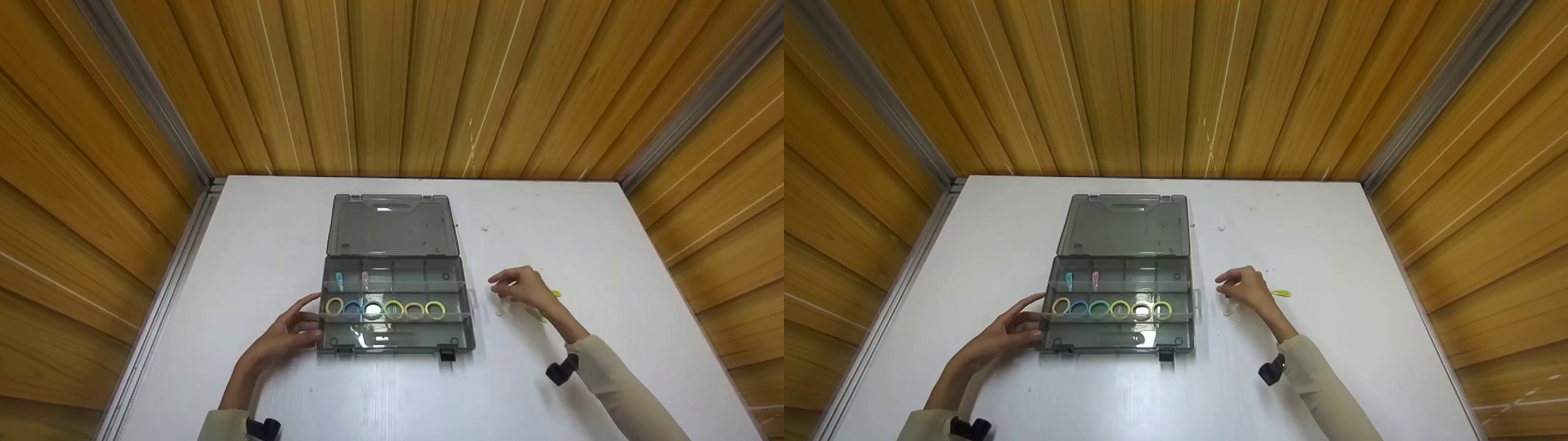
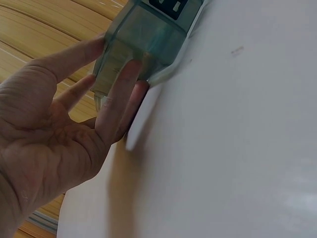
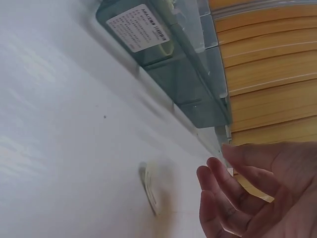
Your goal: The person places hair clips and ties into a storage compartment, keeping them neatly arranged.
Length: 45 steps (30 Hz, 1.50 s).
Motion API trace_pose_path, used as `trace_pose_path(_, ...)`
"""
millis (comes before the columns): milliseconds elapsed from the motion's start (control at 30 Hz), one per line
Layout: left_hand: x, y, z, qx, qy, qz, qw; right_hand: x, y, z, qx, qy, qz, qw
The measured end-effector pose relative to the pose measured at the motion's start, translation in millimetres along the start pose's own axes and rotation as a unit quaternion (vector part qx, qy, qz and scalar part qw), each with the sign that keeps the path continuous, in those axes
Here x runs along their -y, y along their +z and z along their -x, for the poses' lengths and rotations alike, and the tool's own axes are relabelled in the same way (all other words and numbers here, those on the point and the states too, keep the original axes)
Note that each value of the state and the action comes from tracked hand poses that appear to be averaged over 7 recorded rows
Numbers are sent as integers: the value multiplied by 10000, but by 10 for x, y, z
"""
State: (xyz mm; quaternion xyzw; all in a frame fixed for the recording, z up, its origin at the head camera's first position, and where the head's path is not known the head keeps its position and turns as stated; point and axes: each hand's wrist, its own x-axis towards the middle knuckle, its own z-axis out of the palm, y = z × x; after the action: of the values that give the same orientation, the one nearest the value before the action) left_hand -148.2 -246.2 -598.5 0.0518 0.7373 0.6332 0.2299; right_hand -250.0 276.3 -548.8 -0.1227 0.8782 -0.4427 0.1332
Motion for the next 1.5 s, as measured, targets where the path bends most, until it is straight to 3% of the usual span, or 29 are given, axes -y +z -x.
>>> trace_pose_path(200, 3, -28, -5, 1, 122, -88, 9999, -141, -7, 132, 155, 2, 302, 9994)
trace_pose_path(533, 0, -110, 23, -50, 110, -77, 9999, -297, 134, 179, 124, -818, 708, 9941)
trace_pose_path(700, -1, -97, 19, -69, 87, -76, 9999, -330, 210, 211, -246, -867, 1091, 9899)
trace_pose_path(1000, 6, -41, 11, -59, 42, -42, 10000, -325, 261, 233, -828, -618, 1248, 9868)
trace_pose_path(1200, 12, -11, -5, -12, 51, 27, 10000, -325, 259, 244, -1151, -227, 1417, 9829)
trace_pose_path(1333, 22, -3, -10, -9, 52, 45, 10000, -331, 267, 275, -1193, 13, 1548, 9807)
trace_pose_path(1500, 36, -2, -3, 18, 95, 30, 9999, -332, 296, 306, -1129, -34, 1683, 9792)
